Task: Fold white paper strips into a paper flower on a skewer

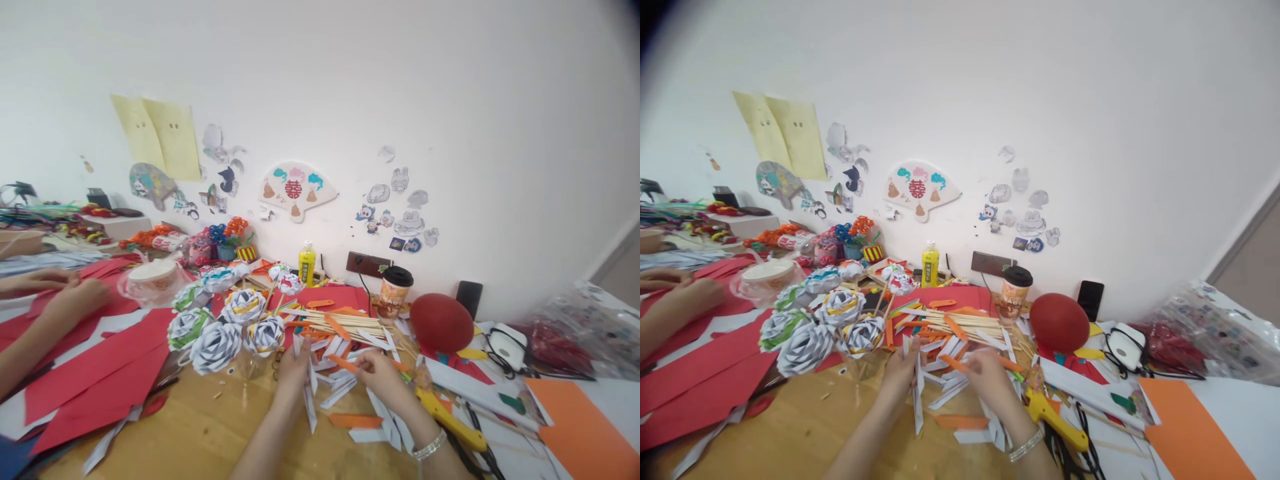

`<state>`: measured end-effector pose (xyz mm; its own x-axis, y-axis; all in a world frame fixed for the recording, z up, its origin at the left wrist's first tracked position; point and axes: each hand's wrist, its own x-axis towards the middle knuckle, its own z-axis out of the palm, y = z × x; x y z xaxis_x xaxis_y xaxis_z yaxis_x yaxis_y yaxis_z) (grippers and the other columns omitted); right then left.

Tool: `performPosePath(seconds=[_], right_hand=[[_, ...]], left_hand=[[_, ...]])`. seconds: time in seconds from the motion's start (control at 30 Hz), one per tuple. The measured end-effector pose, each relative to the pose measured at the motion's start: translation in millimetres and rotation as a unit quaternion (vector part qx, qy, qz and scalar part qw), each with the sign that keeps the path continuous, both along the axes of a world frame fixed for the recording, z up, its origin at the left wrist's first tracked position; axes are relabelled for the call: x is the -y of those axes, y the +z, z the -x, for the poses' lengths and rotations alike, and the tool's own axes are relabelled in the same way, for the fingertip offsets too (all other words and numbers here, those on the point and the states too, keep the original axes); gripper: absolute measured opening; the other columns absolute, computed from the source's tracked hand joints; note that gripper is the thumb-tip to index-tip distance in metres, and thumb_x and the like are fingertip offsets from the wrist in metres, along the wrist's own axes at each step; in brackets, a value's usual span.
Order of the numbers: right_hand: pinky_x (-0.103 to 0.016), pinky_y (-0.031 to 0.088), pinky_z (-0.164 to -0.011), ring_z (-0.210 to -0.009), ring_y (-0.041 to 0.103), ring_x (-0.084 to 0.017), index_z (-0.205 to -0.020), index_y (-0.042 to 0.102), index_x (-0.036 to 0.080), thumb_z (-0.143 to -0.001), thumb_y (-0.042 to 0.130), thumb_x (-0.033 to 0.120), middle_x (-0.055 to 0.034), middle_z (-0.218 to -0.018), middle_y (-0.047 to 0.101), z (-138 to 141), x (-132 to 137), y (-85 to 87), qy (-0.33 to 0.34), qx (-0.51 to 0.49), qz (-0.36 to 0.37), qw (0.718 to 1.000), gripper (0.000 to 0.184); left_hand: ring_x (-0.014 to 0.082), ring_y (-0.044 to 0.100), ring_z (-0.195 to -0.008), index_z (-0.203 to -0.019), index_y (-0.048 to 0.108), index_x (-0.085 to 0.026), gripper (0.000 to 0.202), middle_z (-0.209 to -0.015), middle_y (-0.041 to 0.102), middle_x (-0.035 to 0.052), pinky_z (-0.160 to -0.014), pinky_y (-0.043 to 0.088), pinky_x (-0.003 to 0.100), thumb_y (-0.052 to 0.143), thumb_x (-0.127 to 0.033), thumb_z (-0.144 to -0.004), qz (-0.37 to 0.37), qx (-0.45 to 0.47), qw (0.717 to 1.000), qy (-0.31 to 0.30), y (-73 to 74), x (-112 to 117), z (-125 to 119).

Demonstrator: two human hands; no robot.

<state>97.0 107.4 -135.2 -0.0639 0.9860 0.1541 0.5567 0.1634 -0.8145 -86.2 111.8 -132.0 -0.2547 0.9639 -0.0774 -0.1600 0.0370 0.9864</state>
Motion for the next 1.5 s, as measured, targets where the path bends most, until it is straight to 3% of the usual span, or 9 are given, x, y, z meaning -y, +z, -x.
performPosePath(seconds=[0.17, 0.27, 0.37, 0.47, 0.6, 0.77, 0.93, 1.17, 1.5], right_hand=[[-0.024, 0.042, -0.054, -0.058, 0.057, -0.016, -0.068, 0.060, 0.014, -0.065, 0.053, 0.018, -0.0020, -0.061, 0.062, 1, 0, 9.7, -0.001, -0.062, -0.010, 0.998, 0.008], [-0.026, 0.045, -0.059, -0.063, 0.060, -0.017, -0.082, 0.062, 0.015, -0.069, 0.055, 0.021, -0.0035, -0.067, 0.065, 15, 7, 20.1, 0.033, -0.145, -0.044, 0.988, 0.016], [-0.028, 0.046, -0.066, -0.072, 0.061, -0.019, -0.086, 0.066, 0.018, -0.073, 0.055, 0.022, -0.0047, -0.078, 0.068, 30, 19, 27.3, 0.057, -0.100, -0.097, 0.989, 0.017], [-0.029, 0.044, -0.073, -0.080, 0.060, -0.020, -0.083, 0.068, 0.021, -0.075, 0.055, 0.021, -0.0044, -0.083, 0.068, 39, 27, 30.5, 0.062, -0.032, -0.146, 0.987, 0.015], [-0.029, 0.044, -0.074, -0.084, 0.058, -0.019, -0.078, 0.068, 0.020, -0.077, 0.053, 0.020, -0.0063, -0.086, 0.065, 41, 28, 29.7, 0.066, -0.028, -0.177, 0.982, 0.015], [-0.024, 0.044, -0.062, -0.075, 0.059, -0.017, -0.085, 0.065, 0.020, -0.074, 0.056, 0.017, -0.0044, -0.085, 0.066, 43, 26, 21.6, 0.085, -0.035, -0.130, 0.987, 0.015], [-0.022, 0.043, -0.059, -0.067, 0.058, -0.015, -0.079, 0.065, 0.018, -0.074, 0.054, 0.015, -0.0028, -0.074, 0.063, 45, 23, 14.3, 0.070, -0.056, -0.142, 0.986, 0.012], [-0.029, 0.046, -0.068, -0.075, 0.060, -0.019, -0.084, 0.066, 0.018, -0.071, 0.057, 0.019, -0.0063, -0.086, 0.066, 30, 15, 17.9, 0.029, -0.109, -0.113, 0.987, 0.016], [-0.026, 0.044, -0.059, -0.060, 0.056, -0.015, -0.065, 0.057, 0.016, -0.054, 0.069, 0.027, -0.0009, -0.062, 0.060, 33, 8, 2.9, 0.031, -0.238, 0.033, 0.970, 0.020]], left_hand=[[0.0053, 0.038, -0.028, -0.089, 0.056, -0.014, 0.051, -0.051, 0.057, -0.0042, -0.029, 0.023, 0.016, 0.062, -0.056, -0.059, -0.012, 0.086, 0.994, -0.058, -0.8, -1, -6], [0.0089, 0.047, -0.032, -0.090, 0.052, -0.016, 0.051, -0.055, 0.061, -0.0022, -0.029, 0.024, 0.016, 0.065, -0.054, -0.058, -0.049, 0.100, 0.991, -0.078, -0.2, 0, -10], [0.0103, 0.049, -0.034, -0.083, 0.051, -0.016, 0.046, -0.052, 0.060, -0.0024, -0.030, 0.027, 0.017, 0.066, -0.052, -0.058, -0.082, 0.098, 0.986, -0.104, 1.3, 3, -12], [0.0097, 0.050, -0.036, -0.084, 0.053, -0.016, 0.046, -0.063, 0.065, 0.0006, -0.032, 0.029, 0.018, 0.067, -0.052, -0.058, -0.094, 0.109, 0.983, -0.116, 4.2, 6, -14], [0.0077, 0.047, -0.034, -0.083, 0.055, -0.015, 0.049, -0.064, 0.066, 0.0011, -0.034, 0.029, 0.018, 0.069, -0.053, -0.055, -0.086, 0.116, 0.982, -0.122, 7.8, 11, -14], [0.0060, 0.044, -0.035, -0.081, 0.058, -0.015, 0.046, -0.064, 0.066, 0.0001, -0.037, 0.033, 0.018, 0.068, -0.052, -0.056, -0.071, 0.111, 0.986, -0.106, 11.4, 15, -13], [0.0058, 0.044, -0.036, -0.085, 0.057, -0.015, 0.049, -0.067, 0.065, 0.0001, -0.035, 0.028, 0.017, 0.068, -0.052, -0.056, -0.080, 0.123, 0.983, -0.110, 12.1, 14, -15], [0.0065, 0.033, -0.025, -0.075, 0.057, -0.014, 0.049, -0.033, 0.046, -0.0075, -0.032, 0.021, 0.017, 0.058, -0.061, -0.059, -0.060, 0.028, 0.995, -0.079, 9.1, 5, -9], [0.0076, 0.036, -0.028, -0.052, 0.046, -0.019, 0.041, -0.031, 0.045, -0.0069, -0.034, 0.025, 0.019, 0.061, -0.057, -0.057, -0.053, -0.042, 0.992, -0.111, 4.9, 12, -21]])
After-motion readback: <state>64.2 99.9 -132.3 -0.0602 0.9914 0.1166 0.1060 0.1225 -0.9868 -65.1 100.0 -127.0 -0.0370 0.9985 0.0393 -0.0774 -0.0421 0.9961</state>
